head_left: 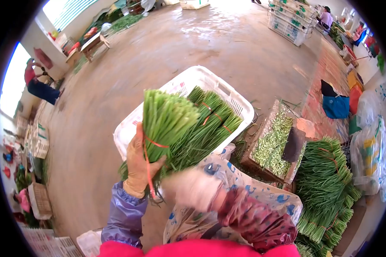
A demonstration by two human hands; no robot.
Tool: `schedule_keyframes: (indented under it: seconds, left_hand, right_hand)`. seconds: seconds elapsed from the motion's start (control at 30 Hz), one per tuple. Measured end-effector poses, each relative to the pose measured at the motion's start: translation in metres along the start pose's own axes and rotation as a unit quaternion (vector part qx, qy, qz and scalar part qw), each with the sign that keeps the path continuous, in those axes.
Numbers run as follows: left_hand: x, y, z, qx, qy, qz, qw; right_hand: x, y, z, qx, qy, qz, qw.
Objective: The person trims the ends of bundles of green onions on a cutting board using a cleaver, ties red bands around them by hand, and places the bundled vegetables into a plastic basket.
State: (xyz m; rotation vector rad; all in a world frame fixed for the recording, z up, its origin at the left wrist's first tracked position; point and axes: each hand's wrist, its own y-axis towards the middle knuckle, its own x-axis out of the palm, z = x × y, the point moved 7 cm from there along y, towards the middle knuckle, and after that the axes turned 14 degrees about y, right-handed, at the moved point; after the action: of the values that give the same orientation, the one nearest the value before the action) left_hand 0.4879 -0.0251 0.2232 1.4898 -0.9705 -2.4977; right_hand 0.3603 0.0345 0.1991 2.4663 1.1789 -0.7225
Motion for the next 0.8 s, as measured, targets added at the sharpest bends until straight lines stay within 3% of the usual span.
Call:
schedule_keyframes:
  seconds: [0.07, 0.13, 0.17, 0.2, 0.37, 0.47, 0.57, 0.6, 0.67, 0.73, 0.8]
  left_hand:
    - [0.007, -0.002, -0.035, -0.037, -0.055, 0.004, 0.998]
    - [0.0, 0.006, -0.058, -0.028, 0.108, -0.02, 0.994]
    - [0.0, 0.011, -0.071, -0.043, 0.13, -0.03, 0.99]
    - [0.006, 0.016, -0.089, -0.043, 0.134, -0.037, 0.989]
    - [0.087, 0.059, -0.128, 0.026, 0.19, -0.079, 0.978]
    - [0.179, 0.073, -0.159, 0.015, 0.221, -0.135, 0.966]
    - [0.276, 0.095, -0.177, -0.05, 0.218, -0.205, 0.953]
    - [0.306, 0.104, -0.185, -0.088, 0.153, -0.229, 0.957]
    - [0.354, 0.118, -0.193, -0.127, 0.092, -0.252, 0.955]
    - [0.397, 0.121, -0.201, -0.26, -0.033, -0.267, 0.927]
    - [0.436, 0.12, -0.206, -0.246, 0.031, -0.388, 0.888]
  right_hand:
    - [0.034, -0.007, -0.008, 0.078, 0.028, -0.16, 0.984]
    - [0.035, -0.029, 0.019, 0.124, 0.13, -0.097, 0.979]
    - [0.04, -0.044, 0.044, 0.112, 0.161, 0.007, 0.98]
    - [0.035, -0.055, 0.062, 0.165, 0.154, 0.034, 0.974]
    - [0.054, -0.075, 0.096, 0.186, 0.14, 0.057, 0.971]
    - [0.063, -0.076, 0.106, 0.134, 0.161, 0.061, 0.976]
    - [0.077, -0.078, 0.115, 0.096, 0.232, -0.008, 0.968]
    - [0.081, -0.079, 0.118, 0.07, 0.244, -0.018, 0.967]
    - [0.066, -0.087, 0.12, -0.033, 0.261, 0.043, 0.964]
    - [0.056, -0.091, 0.125, -0.015, 0.31, 0.129, 0.942]
    - [0.072, -0.071, 0.152, 0.001, 0.322, 0.12, 0.939]
